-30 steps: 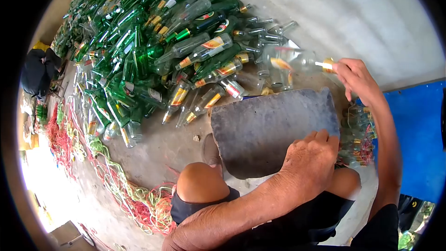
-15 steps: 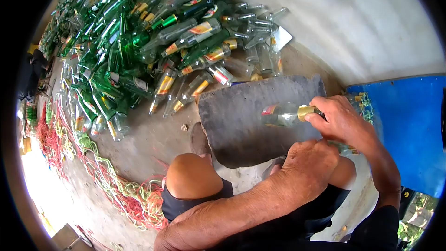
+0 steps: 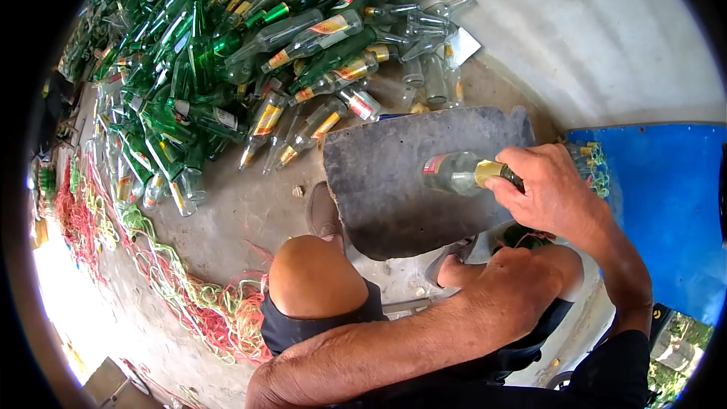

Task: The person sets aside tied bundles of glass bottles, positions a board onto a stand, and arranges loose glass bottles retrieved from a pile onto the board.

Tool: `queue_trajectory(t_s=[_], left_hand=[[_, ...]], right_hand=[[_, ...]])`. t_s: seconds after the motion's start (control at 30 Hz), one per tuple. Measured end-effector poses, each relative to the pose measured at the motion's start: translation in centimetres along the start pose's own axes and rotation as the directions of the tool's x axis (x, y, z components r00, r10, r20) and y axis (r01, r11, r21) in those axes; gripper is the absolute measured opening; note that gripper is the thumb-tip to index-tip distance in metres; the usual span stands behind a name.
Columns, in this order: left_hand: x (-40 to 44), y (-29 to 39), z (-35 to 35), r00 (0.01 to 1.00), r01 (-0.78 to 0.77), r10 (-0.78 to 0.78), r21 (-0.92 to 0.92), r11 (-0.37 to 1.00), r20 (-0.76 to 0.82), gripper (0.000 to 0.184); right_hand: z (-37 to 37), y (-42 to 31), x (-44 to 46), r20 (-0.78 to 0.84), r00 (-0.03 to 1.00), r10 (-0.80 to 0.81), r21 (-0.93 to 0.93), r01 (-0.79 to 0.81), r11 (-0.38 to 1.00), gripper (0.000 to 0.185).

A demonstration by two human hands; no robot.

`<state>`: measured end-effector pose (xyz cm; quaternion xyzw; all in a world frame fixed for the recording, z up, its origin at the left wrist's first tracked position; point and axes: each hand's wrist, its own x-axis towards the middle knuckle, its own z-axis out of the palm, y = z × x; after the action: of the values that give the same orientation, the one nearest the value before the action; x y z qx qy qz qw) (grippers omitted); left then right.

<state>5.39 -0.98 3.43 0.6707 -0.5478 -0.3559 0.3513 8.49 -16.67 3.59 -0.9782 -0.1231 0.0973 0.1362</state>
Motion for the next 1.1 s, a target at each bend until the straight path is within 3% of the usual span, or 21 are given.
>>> queue_trajectory(t_s=[0.07,0.17,0.27,0.37,0.47,0.63,0.7,0.8,0.87,1.0,1.1], left_hand=[[0.0,0.1,-0.1,0.999,0.031,-0.03,-0.014,0.999,0.033,0.011],[-0.3,-1.1,0.9,0.993,0.0,-0.002,-0.016,1.0,-0.122,0.011],[-0.7,-1.5,0.4,0.988,0.013,-0.006,0.039,0.999,-0.156,0.012],[-0.5,-1.7,0.3,0.999,0.041,-0.04,0.059,0.997,-0.007,0.011],[-0.9,-1.7,0.1,0.997,0.051,-0.049,0.026,0.998,-0.063,0.012],[-1.3,-2.1,-0.3,0.982,0.091,-0.086,0.024,0.996,-0.171,0.015],[-1.6,-2.2,-1.4,0.969,0.136,-0.124,0.042,0.99,-0.213,0.013],[-2.3,-3.4,-3.1,0.901,0.093,-0.081,0.007,0.996,-0.427,0.009],[-2.8,-3.4,-4.7,0.853,0.159,-0.162,-0.049,0.986,-0.496,0.011],[-2.2,-4.2,-6.3,0.731,0.236,-0.297,-0.182,0.955,-0.614,0.015],[-1.5,-4.7,-6.5,0.74,0.252,-0.257,-0.098,0.963,-0.622,0.033]], right_hand=[[0.1,0.0,0.4,-0.059,0.998,-0.024,-0.009,0.024,1.0,0.027],[0.3,0.4,0.6,-0.029,0.999,0.019,0.039,-0.018,0.999,0.026],[0.0,0.5,1.0,-0.032,0.997,0.068,0.038,-0.067,0.997,0.027],[0.4,0.2,1.2,-0.111,0.992,0.061,0.046,-0.057,0.997,0.024],[1.7,0.6,1.0,-0.241,0.97,0.015,0.076,0.004,0.997,0.021],[2.2,1.1,0.2,-0.257,0.965,0.049,0.165,-0.007,0.986,0.029],[1.7,1.1,0.1,-0.217,0.974,0.066,0.152,-0.033,0.988,0.029],[1.3,1.3,-0.3,-0.166,0.976,0.138,0.24,-0.096,0.966,0.032],[1.2,2.0,-0.4,-0.177,0.981,0.084,0.267,-0.034,0.963,0.034],[0.3,2.4,-0.6,-0.07,0.977,0.201,0.443,-0.15,0.884,0.048],[0.6,4.0,-1.0,-0.006,0.991,0.135,0.441,-0.119,0.89,0.058]])
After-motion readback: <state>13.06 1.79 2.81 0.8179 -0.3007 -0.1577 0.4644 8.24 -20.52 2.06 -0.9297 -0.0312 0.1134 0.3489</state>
